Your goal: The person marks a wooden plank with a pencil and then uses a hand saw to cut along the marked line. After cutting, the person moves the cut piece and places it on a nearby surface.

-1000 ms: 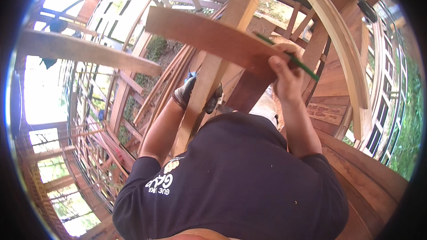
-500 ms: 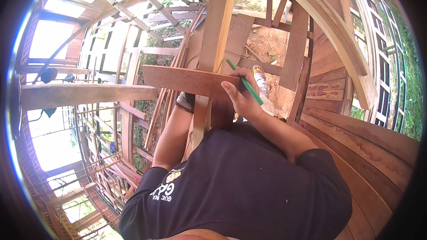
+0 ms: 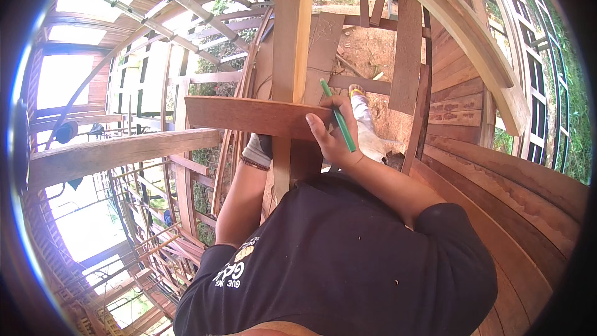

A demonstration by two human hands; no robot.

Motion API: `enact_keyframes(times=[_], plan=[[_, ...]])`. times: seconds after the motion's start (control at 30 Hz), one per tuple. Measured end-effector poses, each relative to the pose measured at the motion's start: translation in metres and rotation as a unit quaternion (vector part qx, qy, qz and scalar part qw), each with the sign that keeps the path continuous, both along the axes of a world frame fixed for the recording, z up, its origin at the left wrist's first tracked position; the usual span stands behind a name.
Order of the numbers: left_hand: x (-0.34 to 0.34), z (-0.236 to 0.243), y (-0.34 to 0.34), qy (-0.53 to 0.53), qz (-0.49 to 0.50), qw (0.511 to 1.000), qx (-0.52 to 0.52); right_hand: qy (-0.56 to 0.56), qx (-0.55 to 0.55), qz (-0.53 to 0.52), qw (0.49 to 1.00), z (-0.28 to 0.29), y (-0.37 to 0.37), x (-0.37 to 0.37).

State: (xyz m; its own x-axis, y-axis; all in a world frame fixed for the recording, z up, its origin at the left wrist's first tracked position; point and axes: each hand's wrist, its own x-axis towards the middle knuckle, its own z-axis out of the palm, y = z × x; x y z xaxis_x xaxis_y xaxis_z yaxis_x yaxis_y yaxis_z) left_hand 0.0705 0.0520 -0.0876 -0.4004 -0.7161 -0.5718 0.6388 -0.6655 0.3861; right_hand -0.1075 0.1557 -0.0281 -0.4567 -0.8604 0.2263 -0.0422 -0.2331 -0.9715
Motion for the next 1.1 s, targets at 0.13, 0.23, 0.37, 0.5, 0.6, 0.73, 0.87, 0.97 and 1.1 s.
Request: enact_keyframes(times=[0.13,0.23,0.37,0.5,0.6,0.73,0.87,0.97,1.1], plan=[[0.016,0.000,0.016,0.002,-0.035,0.999,-0.023,-0.027,0.008,0.006,1.000,0.005,-0.004,-0.001],[0.036,0.009,0.040,0.024,-0.114,0.982,-0.149,0.009,0.014,0.006,1.000,-0.003,-0.002,-0.003],[0.049,0.020,0.050,-0.225,-0.233,0.846,-0.422,0.042,0.006,0.006,0.999,-0.007,-0.001,0.001],[0.029,0.041,0.053,-0.204,-0.178,0.928,-0.257,0.087,0.000,-0.016,0.996,-0.005,-0.002,0.006],[0.014,0.056,0.049,-0.270,-0.156,0.919,-0.240,-0.037,0.018,0.002,0.999,-0.020,0.002,0.016],[0.011,0.057,0.051,-0.263,-0.128,0.935,-0.202,-0.015,-0.014,0.006,1.000,-0.024,0.001,0.020],[0.012,0.053,0.053,-0.271,-0.135,0.932,-0.201,-0.069,0.008,0.046,0.996,-0.015,0.012,0.019],[0.013,0.050,0.057,-0.255,-0.134,0.934,-0.212,0.012,-0.034,0.014,0.999,-0.017,0.012,0.014],[0.009,0.054,0.061,-0.258,-0.153,0.931,-0.207,-0.020,-0.013,0.021,1.000,-0.026,0.019,0.011]])
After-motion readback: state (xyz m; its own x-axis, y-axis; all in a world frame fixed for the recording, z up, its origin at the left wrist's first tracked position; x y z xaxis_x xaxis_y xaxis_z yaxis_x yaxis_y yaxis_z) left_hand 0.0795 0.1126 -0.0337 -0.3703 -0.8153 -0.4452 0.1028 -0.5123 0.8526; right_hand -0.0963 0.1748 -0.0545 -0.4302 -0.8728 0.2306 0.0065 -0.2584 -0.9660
